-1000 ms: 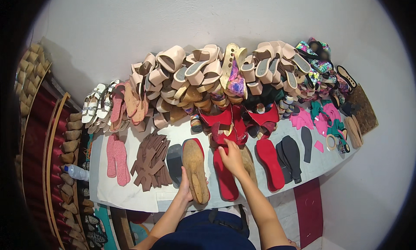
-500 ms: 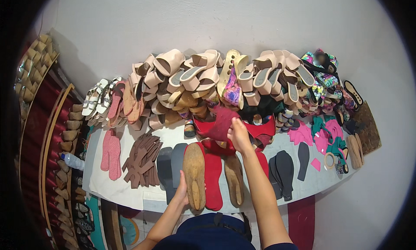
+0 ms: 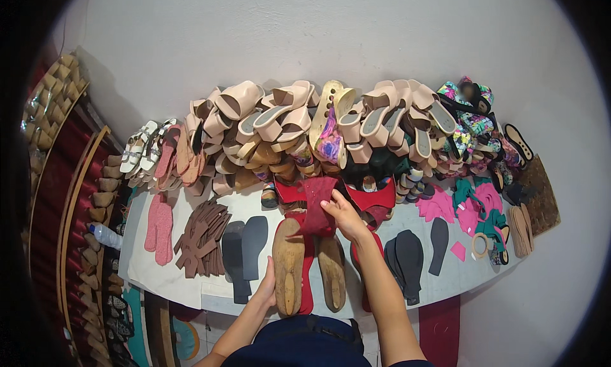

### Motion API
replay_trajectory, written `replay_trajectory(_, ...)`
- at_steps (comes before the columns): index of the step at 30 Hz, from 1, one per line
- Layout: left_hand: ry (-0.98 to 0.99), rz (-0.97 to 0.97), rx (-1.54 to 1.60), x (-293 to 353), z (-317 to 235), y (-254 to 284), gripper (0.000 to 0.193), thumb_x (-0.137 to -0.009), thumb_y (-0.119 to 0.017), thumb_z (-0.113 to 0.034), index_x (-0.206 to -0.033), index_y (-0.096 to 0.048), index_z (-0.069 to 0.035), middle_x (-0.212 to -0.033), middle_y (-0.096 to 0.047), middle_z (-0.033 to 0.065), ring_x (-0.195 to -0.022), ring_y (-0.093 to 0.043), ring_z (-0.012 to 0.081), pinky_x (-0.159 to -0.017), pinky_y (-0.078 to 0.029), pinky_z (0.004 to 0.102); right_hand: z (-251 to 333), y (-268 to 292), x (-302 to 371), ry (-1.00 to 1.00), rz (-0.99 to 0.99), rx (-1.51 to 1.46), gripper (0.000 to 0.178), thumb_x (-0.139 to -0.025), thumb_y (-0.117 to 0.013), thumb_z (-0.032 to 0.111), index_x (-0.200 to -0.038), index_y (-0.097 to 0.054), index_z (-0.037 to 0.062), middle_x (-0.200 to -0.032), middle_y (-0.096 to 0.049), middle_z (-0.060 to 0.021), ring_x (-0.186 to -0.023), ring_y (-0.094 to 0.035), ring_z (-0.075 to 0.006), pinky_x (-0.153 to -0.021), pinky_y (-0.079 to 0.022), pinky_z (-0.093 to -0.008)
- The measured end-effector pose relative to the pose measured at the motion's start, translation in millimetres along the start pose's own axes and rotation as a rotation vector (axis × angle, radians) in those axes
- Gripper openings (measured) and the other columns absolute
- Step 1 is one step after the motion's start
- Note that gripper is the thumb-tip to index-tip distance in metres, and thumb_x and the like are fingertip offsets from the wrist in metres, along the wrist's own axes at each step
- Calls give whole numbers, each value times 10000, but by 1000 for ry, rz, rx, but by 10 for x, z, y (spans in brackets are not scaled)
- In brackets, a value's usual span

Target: Manually assemble shoe components onto a wooden shoe last.

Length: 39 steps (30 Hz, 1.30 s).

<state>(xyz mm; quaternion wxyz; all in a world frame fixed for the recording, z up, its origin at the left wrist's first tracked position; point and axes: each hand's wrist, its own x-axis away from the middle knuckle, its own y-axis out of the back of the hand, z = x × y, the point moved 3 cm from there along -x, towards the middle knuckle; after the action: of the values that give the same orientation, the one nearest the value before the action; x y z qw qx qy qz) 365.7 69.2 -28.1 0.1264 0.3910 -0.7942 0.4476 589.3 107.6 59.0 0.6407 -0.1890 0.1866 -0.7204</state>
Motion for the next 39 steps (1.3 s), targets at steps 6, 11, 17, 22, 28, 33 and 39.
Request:
replay_trajectory(6, 3, -5, -20, 12, 79, -27, 805, -788, -124, -682, -1231, -374, -59, -973, -542, 155, -839, -567, 240, -724, -490, 371, 40, 71, 139, -48, 31, 98, 373, -864, -485, 119, -1206, -385, 8, -1096, -536, -62, -971, -521, -131, -854, -395, -259)
replay_trajectory(11, 59, 10, 1, -12, 193, 35, 774, -800, -122, -666, -1227, -384, -75, -995, -539, 142, -869, -557, 228, -742, -484, 367, 190, -96, 254, -100, 3, -443, 418, -883, -428, 289, -1158, -429, -27, -1138, -517, -131, -1041, -517, -240, -874, -426, -371)
replay_trajectory(17, 67, -12, -57, 10, 239, -172, 745, -817, -123, -643, -1231, -378, -78, -1022, -539, 128, -908, -547, 225, -772, -473, 364, 147, 95, 271, -52, -262, -435, 334, -889, -425, 273, -1057, -506, -5, -1015, -584, -135, -926, -578, -249, -800, -475, -355)
replay_trajectory(22, 79, 93, 5, 100, 213, -204, 732, -825, -158, -641, -1271, -336, -90, -1111, -491, 100, -980, -499, 198, -798, -444, 339, 155, 18, 305, 90, -283, -359, 221, -871, -480, 197, -974, -545, 13, -943, -609, -102, -863, -597, -202, -774, -481, -340)
replay_trajectory(28, 98, 91, 78, 108, 247, -200, 783, -803, -111, -668, -1221, -381, -64, -988, -532, 127, -867, -543, 221, -739, -470, 353, -67, 43, 319, -101, -278, -285, 180, -831, -546, 127, -951, -559, -7, -874, -616, -99, -768, -610, -168, -662, -507, -278)
replay_trajectory(33, 29, 19, 55, 68, 304, -135, 792, -806, -77, -664, -1197, -392, -52, -930, -544, 147, -827, -558, 247, -731, -476, 371, -100, 23, 351, -154, -256, -248, 182, -804, -582, 116, -957, -560, 18, -859, -612, -81, -693, -612, -140, -577, -512, -235)
replay_trajectory(39, -148, -9, 66, 62, 282, -96, 615, -871, -82, -544, -1262, -292, -118, -1024, -506, 139, -861, -544, 243, -740, -470, 384, 116, 242, 375, 124, -529, 548, 162, -774, -610, 110, -913, -568, 39, -726, -595, -4, -592, -570, -84, -491, -456, -194)
